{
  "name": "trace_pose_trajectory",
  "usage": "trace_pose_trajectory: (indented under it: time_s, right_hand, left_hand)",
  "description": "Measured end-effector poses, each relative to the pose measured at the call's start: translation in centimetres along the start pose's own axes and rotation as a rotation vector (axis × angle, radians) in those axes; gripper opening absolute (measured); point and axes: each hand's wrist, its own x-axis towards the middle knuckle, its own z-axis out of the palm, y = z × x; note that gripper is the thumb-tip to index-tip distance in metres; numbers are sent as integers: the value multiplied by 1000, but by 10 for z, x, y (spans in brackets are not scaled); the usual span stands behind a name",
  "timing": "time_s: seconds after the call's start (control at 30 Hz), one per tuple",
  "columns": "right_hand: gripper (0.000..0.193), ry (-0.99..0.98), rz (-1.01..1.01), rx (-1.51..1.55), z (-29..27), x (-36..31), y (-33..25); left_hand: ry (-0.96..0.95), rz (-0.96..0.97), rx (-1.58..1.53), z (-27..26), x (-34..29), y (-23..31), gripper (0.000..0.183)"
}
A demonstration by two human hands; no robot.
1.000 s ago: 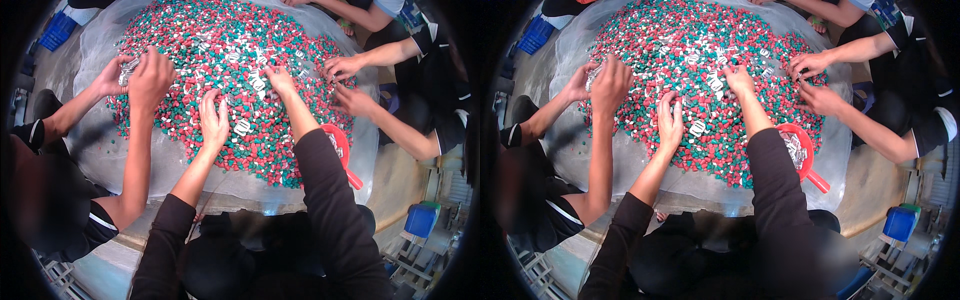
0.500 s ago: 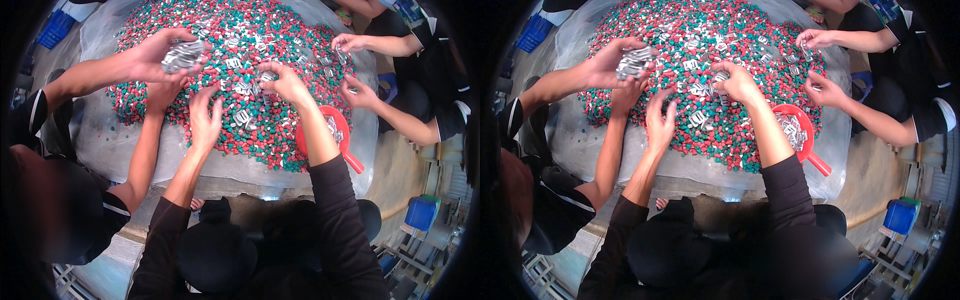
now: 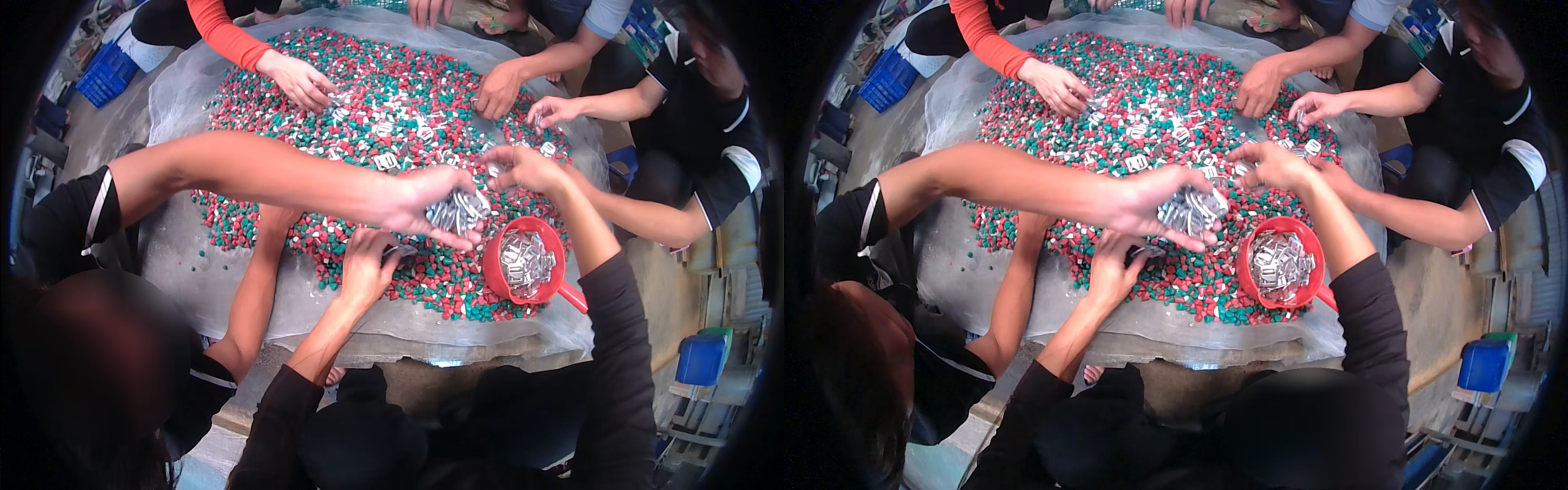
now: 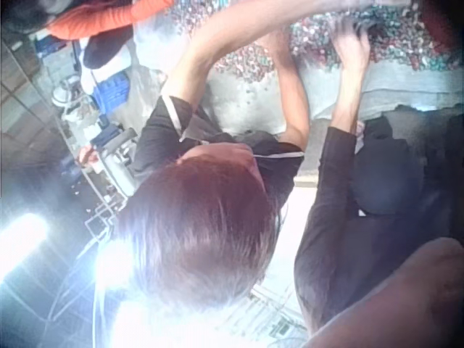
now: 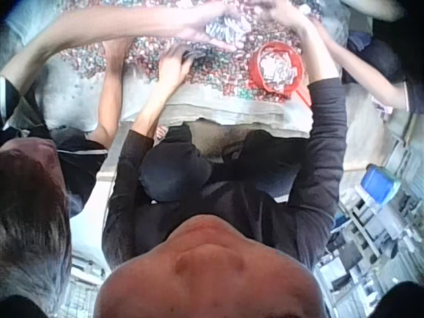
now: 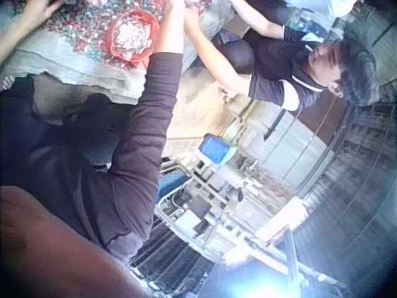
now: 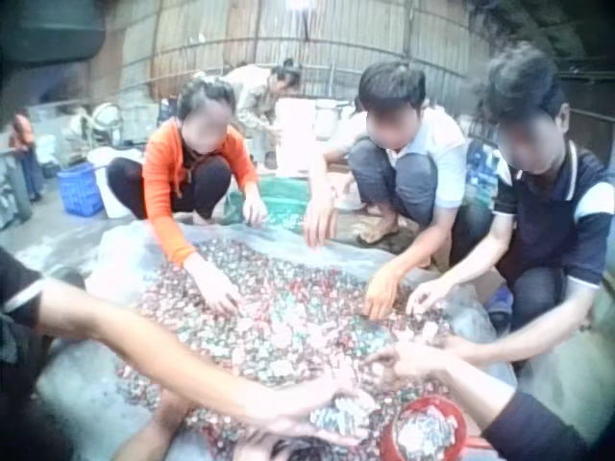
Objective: The person sorts through a pile of green, red, and silver components on a sheet, picking out silver metal buckles and placing them into a red handheld container while other people assist in sorting.
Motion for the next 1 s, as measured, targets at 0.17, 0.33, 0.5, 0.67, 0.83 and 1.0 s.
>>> trace_pose_trajectory:
  time_s: [0.17,0.33,0.5,0.67,0.83,1.0]
  right_hand:
    - [37,-22,108,518,-31,2,-25]
    - [40,-252,12,764,-37,6,-11]
    - [30,-117,27,736,-15,8,-22]
    - [28,18,190,426,-6,23,0]
    - [29,23,148,794,1,17,24]
    - [22,82,231,671,40,34,24]
  left_hand:
    - [95,-538,-797,-4,7,1,17]
    - [-43,-863,-1516,-7,0,-8,18]
    - [-109,-885,-1561,-23,3,-10,22]
    - [-148,-749,-911,-24,16,-3,29]
    - [-95,-784,-836,-14,32,-15,21]
    - [97,-85,173,4,68,-3,26]
